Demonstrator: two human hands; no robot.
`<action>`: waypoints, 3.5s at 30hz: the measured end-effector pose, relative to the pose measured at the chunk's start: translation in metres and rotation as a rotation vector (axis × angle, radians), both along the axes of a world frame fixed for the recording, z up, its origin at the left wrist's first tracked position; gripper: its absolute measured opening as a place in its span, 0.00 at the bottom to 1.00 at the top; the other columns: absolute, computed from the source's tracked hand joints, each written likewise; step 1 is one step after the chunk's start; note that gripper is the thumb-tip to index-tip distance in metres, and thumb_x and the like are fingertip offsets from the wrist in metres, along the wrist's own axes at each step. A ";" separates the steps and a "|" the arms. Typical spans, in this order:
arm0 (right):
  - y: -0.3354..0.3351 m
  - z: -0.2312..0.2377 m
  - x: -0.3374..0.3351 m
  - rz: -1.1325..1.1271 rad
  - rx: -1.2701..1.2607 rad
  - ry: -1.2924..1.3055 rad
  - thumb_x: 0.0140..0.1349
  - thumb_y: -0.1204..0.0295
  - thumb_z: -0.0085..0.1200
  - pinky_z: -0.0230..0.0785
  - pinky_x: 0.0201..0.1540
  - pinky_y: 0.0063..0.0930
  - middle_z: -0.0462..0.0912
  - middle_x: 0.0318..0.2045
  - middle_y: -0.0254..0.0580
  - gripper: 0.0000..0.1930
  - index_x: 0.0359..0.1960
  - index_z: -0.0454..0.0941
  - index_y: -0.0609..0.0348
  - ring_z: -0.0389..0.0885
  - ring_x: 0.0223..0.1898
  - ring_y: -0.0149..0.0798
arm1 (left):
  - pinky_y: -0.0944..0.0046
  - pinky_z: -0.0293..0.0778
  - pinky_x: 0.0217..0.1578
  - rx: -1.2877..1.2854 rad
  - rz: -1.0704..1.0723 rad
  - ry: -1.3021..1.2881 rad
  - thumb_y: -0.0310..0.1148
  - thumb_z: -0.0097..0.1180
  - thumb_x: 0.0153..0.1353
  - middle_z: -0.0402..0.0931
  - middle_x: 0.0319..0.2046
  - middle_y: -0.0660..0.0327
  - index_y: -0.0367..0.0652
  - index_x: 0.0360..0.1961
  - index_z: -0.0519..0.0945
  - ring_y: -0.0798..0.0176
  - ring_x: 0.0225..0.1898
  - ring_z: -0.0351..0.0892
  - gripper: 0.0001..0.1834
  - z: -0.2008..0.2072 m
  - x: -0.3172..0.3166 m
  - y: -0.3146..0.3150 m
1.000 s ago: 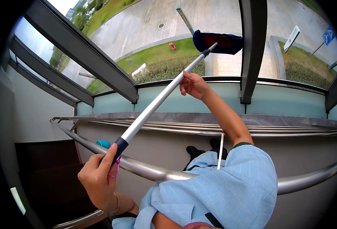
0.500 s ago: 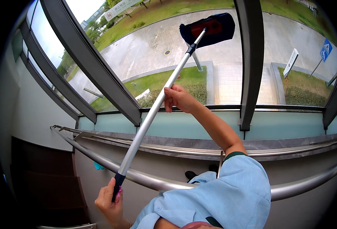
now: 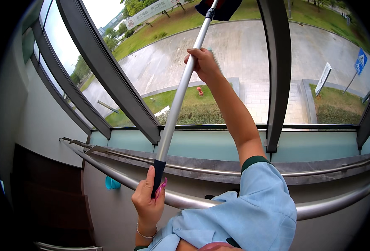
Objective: The person is cleaning glass window panes using a long-handled scrubber tool in a building corridor.
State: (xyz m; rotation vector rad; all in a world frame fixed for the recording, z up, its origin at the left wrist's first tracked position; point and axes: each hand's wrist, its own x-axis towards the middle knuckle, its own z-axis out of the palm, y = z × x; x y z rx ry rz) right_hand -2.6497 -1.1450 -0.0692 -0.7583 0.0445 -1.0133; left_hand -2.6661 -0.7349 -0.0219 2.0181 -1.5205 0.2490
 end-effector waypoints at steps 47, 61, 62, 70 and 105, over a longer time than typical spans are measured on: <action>0.100 -0.120 -0.018 0.236 0.160 0.369 0.62 0.68 0.56 0.61 0.08 0.28 0.70 0.15 0.37 0.14 0.28 0.62 0.59 0.68 0.10 0.29 | 0.72 0.71 0.29 0.188 0.191 0.337 0.22 0.62 0.50 0.80 0.28 0.57 0.35 0.51 0.78 0.72 0.27 0.75 0.23 0.004 0.011 0.085; -0.002 0.076 -0.011 -0.287 -0.181 0.109 0.52 0.78 0.56 0.57 0.05 0.28 0.71 0.22 0.44 0.33 0.58 0.53 0.67 0.69 0.10 0.33 | 0.78 0.56 0.11 -0.118 -0.238 1.200 0.27 0.49 0.67 0.70 0.21 0.63 0.40 0.67 0.59 0.79 0.12 0.57 0.28 0.006 0.021 -0.082; -0.010 0.089 -0.013 -0.336 -0.156 0.130 0.51 0.77 0.56 0.58 0.06 0.28 0.72 0.21 0.42 0.35 0.60 0.52 0.68 0.68 0.10 0.32 | 0.78 0.56 0.11 -0.095 -0.258 1.156 0.27 0.49 0.67 0.70 0.21 0.63 0.40 0.67 0.59 0.79 0.12 0.57 0.28 0.013 0.022 -0.095; -0.050 0.075 -0.025 -0.415 -0.128 0.317 0.48 0.78 0.55 0.58 0.06 0.27 0.72 0.20 0.43 0.23 0.46 0.61 0.67 0.68 0.10 0.33 | 0.78 0.56 0.15 0.072 -0.231 0.974 0.25 0.50 0.66 0.64 0.20 0.71 0.42 0.68 0.58 0.81 0.16 0.57 0.30 0.012 0.018 -0.091; 0.026 -0.191 -0.048 -0.097 0.456 0.429 0.52 0.76 0.54 0.61 0.08 0.34 0.69 0.12 0.42 0.09 0.20 0.66 0.62 0.63 0.07 0.35 | 0.71 0.67 0.25 0.435 0.024 0.402 0.18 0.59 0.47 0.74 0.22 0.54 0.34 0.55 0.75 0.69 0.21 0.70 0.28 0.028 0.044 0.044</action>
